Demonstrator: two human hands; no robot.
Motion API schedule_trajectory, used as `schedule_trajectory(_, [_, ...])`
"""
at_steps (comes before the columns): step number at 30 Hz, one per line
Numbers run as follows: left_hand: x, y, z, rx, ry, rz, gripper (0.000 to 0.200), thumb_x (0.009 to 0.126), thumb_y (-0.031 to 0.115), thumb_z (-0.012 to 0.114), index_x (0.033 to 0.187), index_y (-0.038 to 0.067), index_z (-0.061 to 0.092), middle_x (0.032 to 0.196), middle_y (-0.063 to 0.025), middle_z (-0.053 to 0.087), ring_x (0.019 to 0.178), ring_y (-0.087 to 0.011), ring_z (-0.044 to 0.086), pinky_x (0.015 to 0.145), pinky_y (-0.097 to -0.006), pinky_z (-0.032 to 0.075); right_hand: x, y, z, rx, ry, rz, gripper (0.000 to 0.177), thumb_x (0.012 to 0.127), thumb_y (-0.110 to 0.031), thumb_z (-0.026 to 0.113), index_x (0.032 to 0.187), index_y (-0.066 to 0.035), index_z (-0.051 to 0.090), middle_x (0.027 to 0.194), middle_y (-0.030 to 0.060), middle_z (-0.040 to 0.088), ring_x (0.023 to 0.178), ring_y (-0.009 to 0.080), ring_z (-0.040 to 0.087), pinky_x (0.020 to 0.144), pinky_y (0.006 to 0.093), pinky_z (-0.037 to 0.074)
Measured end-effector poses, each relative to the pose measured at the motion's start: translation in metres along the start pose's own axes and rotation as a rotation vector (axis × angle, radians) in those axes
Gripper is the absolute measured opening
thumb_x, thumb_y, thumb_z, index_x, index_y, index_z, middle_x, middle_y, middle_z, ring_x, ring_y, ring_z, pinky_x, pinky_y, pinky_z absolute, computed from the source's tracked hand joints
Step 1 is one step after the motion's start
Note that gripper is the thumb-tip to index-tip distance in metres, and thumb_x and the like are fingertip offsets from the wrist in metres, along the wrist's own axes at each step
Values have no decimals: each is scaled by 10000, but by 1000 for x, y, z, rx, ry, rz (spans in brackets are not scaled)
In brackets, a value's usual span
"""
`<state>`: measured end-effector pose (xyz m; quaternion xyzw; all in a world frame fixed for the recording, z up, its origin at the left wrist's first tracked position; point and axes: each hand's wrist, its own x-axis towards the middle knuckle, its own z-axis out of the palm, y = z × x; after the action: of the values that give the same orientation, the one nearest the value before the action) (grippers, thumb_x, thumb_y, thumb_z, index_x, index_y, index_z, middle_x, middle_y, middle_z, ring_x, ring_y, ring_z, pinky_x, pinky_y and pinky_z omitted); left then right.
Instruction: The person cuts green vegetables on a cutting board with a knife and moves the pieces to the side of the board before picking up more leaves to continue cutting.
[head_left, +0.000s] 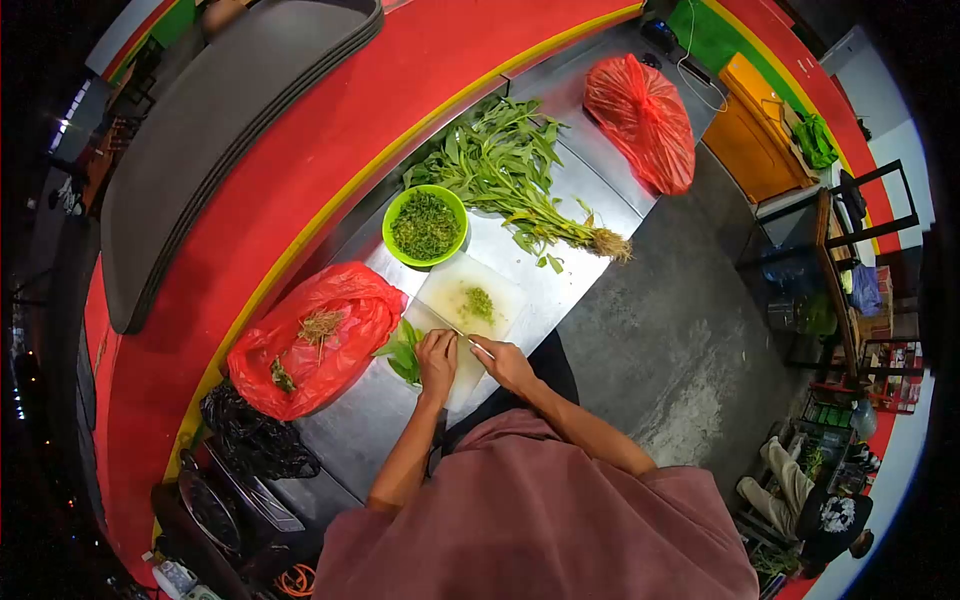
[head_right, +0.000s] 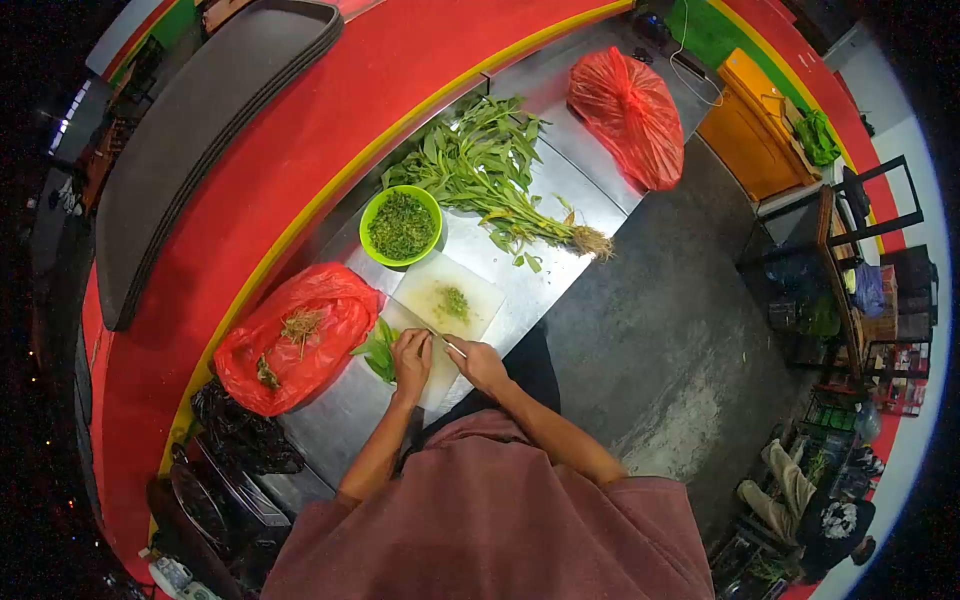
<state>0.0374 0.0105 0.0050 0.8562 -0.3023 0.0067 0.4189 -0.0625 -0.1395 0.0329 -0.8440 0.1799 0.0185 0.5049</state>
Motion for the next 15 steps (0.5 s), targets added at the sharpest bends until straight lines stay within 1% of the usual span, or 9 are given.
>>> schedule_trajectory(2, [0, 1, 0, 5, 1, 11, 118, 925, 65, 687, 1025, 26, 733, 961, -91, 680, 926, -298, 649, 834, -436, 443, 4, -5, 2, -119, 24, -15, 348, 1022, -293, 622, 1284, -74, 688, 1042, 265, 720, 932, 455, 695, 794, 492, 552])
schedule_trajectory(5, [-1, -8, 2, 30, 11, 48, 126, 918, 69, 695, 1033, 37, 735, 966, -81, 679, 917, -290, 647, 807, -433, 440, 5, 2, 5, -112, 52, -67, 349, 1016, -301, 631, 1280, -80, 690, 1019, 255, 726, 909, 450, 698, 772, 501, 553])
schedule_trajectory(6, [-1, -6, 2, 76, 9, 64, 126, 913, 74, 703, 1031, 45, 736, 965, -71, 681, 916, -285, 646, 798, -429, 437, 4, 2, 5, -126, 89, -107, 360, 1028, -344, 589, 1285, -107, 676, 931, 243, 726, 852, 434, 700, 743, 506, 553])
schedule_trajectory(8, [0, -5, 1, 125, -7, 66, 115, 903, 93, 721, 1015, 72, 738, 964, -42, 684, 911, -271, 642, 797, -421, 427, 3, 4, 4, -147, 82, -97, 357, 1029, -343, 586, 1284, -109, 674, 939, 240, 729, 851, 432, 701, 748, 505, 554])
schedule_trajectory(10, [1, -7, 4, 128, -5, 70, 108, 901, 97, 722, 1007, 76, 736, 962, -42, 683, 910, -269, 641, 799, -423, 425, 4, 8, 3, -170, 54, -83, 369, 1032, -335, 592, 1328, -124, 655, 998, 251, 727, 878, 457, 697, 769, 512, 558])
schedule_trajectory(11, [1, -9, 5, 129, -7, 74, 101, 900, 100, 723, 999, 80, 734, 961, -41, 682, 908, -268, 639, 802, -424, 423, 6, 9, 3, -172, 58, -91, 369, 1032, -335, 592, 1328, -124, 655, 998, 251, 727, 878, 457, 697, 769, 512, 558])
schedule_trajectory(13, [1, -8, 4, 145, 7, 95, 109, 895, 98, 722, 1003, 86, 734, 962, -44, 679, 906, -265, 639, 801, -423, 422, 5, 9, 2, -290, 47, -108, 385, 1031, -355, 586, 1359, -159, 630, 928, 236, 720, 814, 446, 694, 721, 513, 561])
schedule_trajectory(14, [1, -8, 5, 157, -2, 86, 117, 894, 96, 721, 1009, 87, 733, 965, -45, 679, 909, -264, 639, 805, -421, 421, 6, 8, 0, -370, 33, -118, 402, 1032, -382, 573, 1379, -181, 611, 877, 211, 708, 757, 425, 690, 669, 509, 560])
schedule_trajectory(15, [1, -7, 5, 170, -11, 77, 124, 892, 94, 719, 1015, 88, 733, 969, -45, 678, 913, -262, 639, 809, -420, 419, 7, 9, 1, -411, 69, -147, 399, 1031, -389, 573, 1369, -181, 620, 849, 190, 704, 737, 406, 693, 637, 501, 559])
